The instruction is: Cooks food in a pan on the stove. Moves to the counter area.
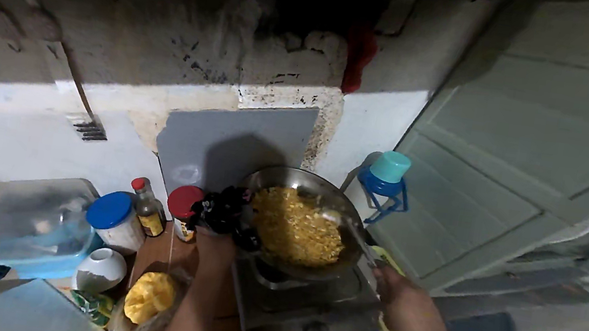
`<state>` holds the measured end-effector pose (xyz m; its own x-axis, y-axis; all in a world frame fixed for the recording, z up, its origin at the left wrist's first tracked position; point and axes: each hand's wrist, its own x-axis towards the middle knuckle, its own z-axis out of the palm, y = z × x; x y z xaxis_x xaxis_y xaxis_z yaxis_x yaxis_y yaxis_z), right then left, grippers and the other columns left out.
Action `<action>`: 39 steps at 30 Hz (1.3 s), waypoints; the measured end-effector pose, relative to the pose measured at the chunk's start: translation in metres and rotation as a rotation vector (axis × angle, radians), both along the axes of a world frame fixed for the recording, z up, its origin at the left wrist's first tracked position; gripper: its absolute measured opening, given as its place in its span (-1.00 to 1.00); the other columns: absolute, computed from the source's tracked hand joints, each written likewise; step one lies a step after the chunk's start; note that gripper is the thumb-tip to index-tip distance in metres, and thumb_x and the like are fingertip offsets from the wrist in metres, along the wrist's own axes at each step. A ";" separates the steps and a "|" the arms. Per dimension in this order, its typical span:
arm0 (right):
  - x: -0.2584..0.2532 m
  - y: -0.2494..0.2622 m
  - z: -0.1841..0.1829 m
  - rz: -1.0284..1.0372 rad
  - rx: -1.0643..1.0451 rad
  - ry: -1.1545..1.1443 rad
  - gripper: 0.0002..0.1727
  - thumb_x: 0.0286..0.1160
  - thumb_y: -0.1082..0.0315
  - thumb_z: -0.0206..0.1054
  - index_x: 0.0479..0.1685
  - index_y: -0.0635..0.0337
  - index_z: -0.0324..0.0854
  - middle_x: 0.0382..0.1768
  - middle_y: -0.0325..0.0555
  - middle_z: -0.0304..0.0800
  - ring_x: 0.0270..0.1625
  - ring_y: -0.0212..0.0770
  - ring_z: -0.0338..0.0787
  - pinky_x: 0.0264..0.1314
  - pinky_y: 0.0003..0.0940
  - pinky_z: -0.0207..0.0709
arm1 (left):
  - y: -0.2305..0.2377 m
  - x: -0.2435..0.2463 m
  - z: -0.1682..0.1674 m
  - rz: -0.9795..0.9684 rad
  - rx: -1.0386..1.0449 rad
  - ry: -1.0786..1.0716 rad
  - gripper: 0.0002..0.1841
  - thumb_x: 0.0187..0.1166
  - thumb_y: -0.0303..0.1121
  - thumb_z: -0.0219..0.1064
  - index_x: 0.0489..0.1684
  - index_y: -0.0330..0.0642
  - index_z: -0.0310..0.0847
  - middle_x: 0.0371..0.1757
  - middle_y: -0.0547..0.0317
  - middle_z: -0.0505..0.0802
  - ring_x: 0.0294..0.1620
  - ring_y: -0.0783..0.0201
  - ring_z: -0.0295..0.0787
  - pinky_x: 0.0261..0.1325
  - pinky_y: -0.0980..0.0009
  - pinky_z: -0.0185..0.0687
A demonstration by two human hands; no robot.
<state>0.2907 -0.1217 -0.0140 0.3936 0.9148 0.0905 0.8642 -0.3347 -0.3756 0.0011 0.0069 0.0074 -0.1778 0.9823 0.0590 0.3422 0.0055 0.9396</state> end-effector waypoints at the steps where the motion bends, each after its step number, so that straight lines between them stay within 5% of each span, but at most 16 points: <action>1: 0.001 0.000 -0.003 -0.008 0.072 0.012 -0.61 0.86 0.31 0.04 0.42 0.36 0.58 -0.17 0.42 0.80 -0.13 0.45 0.82 -0.01 0.44 0.61 | -0.001 0.000 -0.001 0.003 0.011 -0.042 -0.59 0.54 -0.46 0.44 0.31 -0.44 0.54 0.04 -0.23 0.80 0.09 0.03 0.76 0.21 0.09 0.66; 5: -0.001 -0.002 -0.008 0.009 -0.098 0.015 -0.57 0.91 0.20 -0.02 0.42 0.29 0.57 -0.05 0.43 0.81 0.05 0.49 0.82 0.15 0.44 0.58 | -0.002 -0.001 0.002 -0.010 0.002 -0.094 -0.52 0.56 -0.47 0.42 0.43 -0.41 0.46 0.13 -0.21 0.78 0.17 0.06 0.74 0.27 0.09 0.65; 9: 0.000 -0.003 -0.008 -0.031 0.110 0.073 -0.59 0.88 0.24 0.00 0.35 0.39 0.56 -0.22 0.42 0.76 -0.17 0.45 0.79 -0.07 0.46 0.59 | -0.001 -0.002 0.001 -0.017 0.001 -0.081 -0.58 0.54 -0.47 0.44 0.34 -0.43 0.52 0.06 -0.21 0.79 0.09 0.06 0.76 0.19 0.10 0.67; 12: -0.003 -0.001 -0.012 -0.004 -0.087 0.032 -0.57 0.91 0.19 -0.02 0.40 0.32 0.57 -0.05 0.42 0.81 0.06 0.47 0.81 0.17 0.45 0.57 | -0.005 -0.004 0.007 -0.039 -0.034 -0.005 -0.57 0.55 -0.47 0.43 0.35 -0.46 0.52 0.12 -0.26 0.78 0.16 0.00 0.74 0.27 0.06 0.63; 17: -0.002 -0.002 -0.012 -0.044 0.079 0.075 -0.59 0.89 0.27 -0.02 0.45 0.30 0.54 -0.19 0.38 0.77 -0.17 0.40 0.80 -0.06 0.43 0.59 | -0.004 -0.004 0.008 -0.033 -0.026 -0.001 -0.58 0.50 -0.49 0.46 0.31 -0.42 0.56 0.09 -0.23 0.80 0.14 0.02 0.75 0.26 0.07 0.64; 20: -0.007 -0.004 -0.014 -0.017 -0.099 0.032 -0.54 0.91 0.17 -0.05 0.49 0.28 0.53 -0.02 0.45 0.81 0.08 0.50 0.81 0.18 0.46 0.57 | -0.003 -0.003 0.009 -0.038 -0.042 0.020 -0.57 0.54 -0.44 0.45 0.33 -0.43 0.54 0.12 -0.25 0.79 0.18 -0.01 0.74 0.29 0.05 0.62; 24: -0.009 -0.008 -0.014 -0.014 0.151 0.062 -0.59 0.88 0.28 -0.04 0.39 0.33 0.59 -0.19 0.41 0.79 -0.17 0.44 0.81 -0.05 0.44 0.59 | -0.001 -0.002 0.005 -0.024 -0.003 0.027 -0.58 0.55 -0.44 0.44 0.33 -0.44 0.54 0.11 -0.26 0.79 0.18 -0.03 0.73 0.30 0.03 0.60; 28: -0.009 -0.005 -0.016 -0.012 -0.081 0.030 -0.55 0.91 0.18 -0.03 0.50 0.25 0.53 -0.05 0.39 0.82 0.06 0.44 0.82 0.17 0.42 0.58 | -0.001 -0.003 0.002 -0.028 0.020 -0.013 -0.59 0.54 -0.44 0.44 0.31 -0.44 0.55 0.07 -0.25 0.80 0.14 -0.01 0.74 0.26 0.03 0.62; 32: -0.013 -0.008 -0.014 -0.011 0.177 0.086 -0.58 0.88 0.27 -0.05 0.40 0.33 0.56 -0.22 0.40 0.77 -0.19 0.42 0.79 -0.07 0.45 0.57 | 0.000 -0.004 -0.001 -0.033 0.015 -0.067 -0.58 0.52 -0.47 0.45 0.31 -0.44 0.53 0.06 -0.23 0.79 0.10 0.02 0.75 0.22 0.05 0.65; 36: -0.017 -0.006 -0.012 -0.012 -0.084 0.069 -0.53 0.92 0.15 -0.07 0.49 0.27 0.53 -0.02 0.42 0.81 0.10 0.46 0.82 0.20 0.41 0.58 | 0.001 -0.005 -0.003 -0.043 0.034 -0.126 -0.50 0.50 -0.48 0.47 0.40 -0.44 0.46 0.12 -0.23 0.78 0.14 0.04 0.74 0.25 0.06 0.66; 39: -0.015 -0.009 -0.016 -0.005 0.201 0.095 -0.56 0.89 0.22 -0.06 0.35 0.35 0.59 -0.29 0.38 0.76 -0.24 0.42 0.78 -0.12 0.46 0.57 | 0.003 -0.005 -0.007 -0.041 0.099 -0.142 -0.55 0.48 -0.47 0.49 0.34 -0.38 0.54 0.09 -0.17 0.80 0.13 0.08 0.76 0.23 0.07 0.68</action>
<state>0.2754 -0.1311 -0.0297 0.4134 0.8802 0.2330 0.8202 -0.2488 -0.5152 -0.0042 0.0094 0.0005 -0.1510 0.9796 0.1325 0.2037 -0.1003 0.9739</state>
